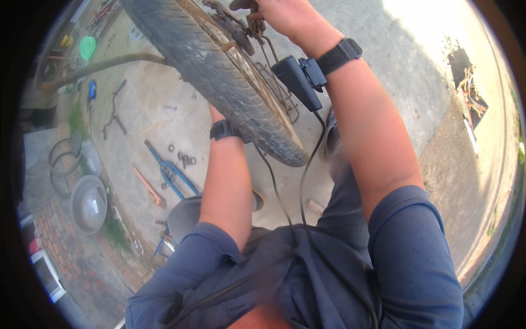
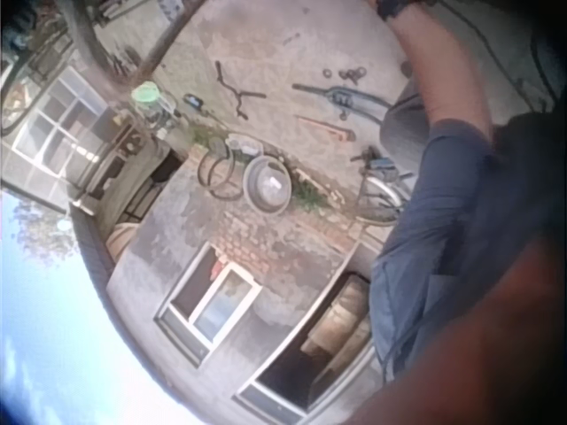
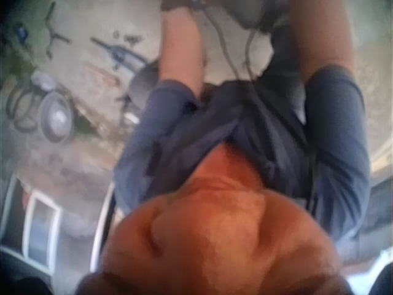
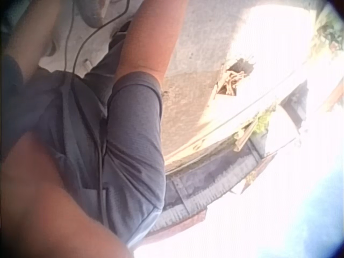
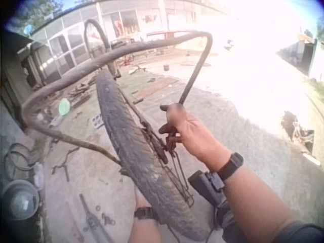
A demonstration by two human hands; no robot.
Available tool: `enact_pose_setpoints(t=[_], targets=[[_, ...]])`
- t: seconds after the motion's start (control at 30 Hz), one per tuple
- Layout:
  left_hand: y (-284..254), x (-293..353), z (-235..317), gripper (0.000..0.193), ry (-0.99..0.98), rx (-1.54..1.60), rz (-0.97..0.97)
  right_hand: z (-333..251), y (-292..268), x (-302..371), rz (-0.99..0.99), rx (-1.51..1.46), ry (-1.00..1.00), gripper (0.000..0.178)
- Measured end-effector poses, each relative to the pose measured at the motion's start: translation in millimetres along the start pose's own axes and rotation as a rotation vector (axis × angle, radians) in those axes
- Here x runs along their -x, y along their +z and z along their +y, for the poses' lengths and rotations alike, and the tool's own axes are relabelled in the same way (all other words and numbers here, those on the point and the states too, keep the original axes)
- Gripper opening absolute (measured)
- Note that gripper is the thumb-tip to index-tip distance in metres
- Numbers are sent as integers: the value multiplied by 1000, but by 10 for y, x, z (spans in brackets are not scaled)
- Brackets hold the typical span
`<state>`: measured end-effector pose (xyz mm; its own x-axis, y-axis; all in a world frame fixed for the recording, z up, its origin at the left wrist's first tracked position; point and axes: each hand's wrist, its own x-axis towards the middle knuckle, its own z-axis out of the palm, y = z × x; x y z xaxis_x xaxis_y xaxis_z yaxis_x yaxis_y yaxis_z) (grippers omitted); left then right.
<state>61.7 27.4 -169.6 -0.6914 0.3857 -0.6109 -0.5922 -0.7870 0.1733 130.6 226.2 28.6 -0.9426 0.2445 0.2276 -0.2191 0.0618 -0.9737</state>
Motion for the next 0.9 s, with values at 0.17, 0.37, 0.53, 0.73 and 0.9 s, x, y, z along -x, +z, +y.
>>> enact_pose_setpoints(t=[0.17,0.37,0.53,0.73,0.9], targets=[[-32,248,14,23,66,-204,-7,82,-48,-38,-36,-45,25,74],[154,761,449,20,444,-645,156,163,-59,-83,-39,-118,39,69],[598,1280,768,41,923,-1120,-212,171,-53,-149,-47,-141,52,67],[830,1424,879,51,1004,-1294,-403,26,-61,-133,-37,-94,126,61],[709,1365,923,51,700,-1220,-188,-86,-104,-211,-29,64,154,62]])
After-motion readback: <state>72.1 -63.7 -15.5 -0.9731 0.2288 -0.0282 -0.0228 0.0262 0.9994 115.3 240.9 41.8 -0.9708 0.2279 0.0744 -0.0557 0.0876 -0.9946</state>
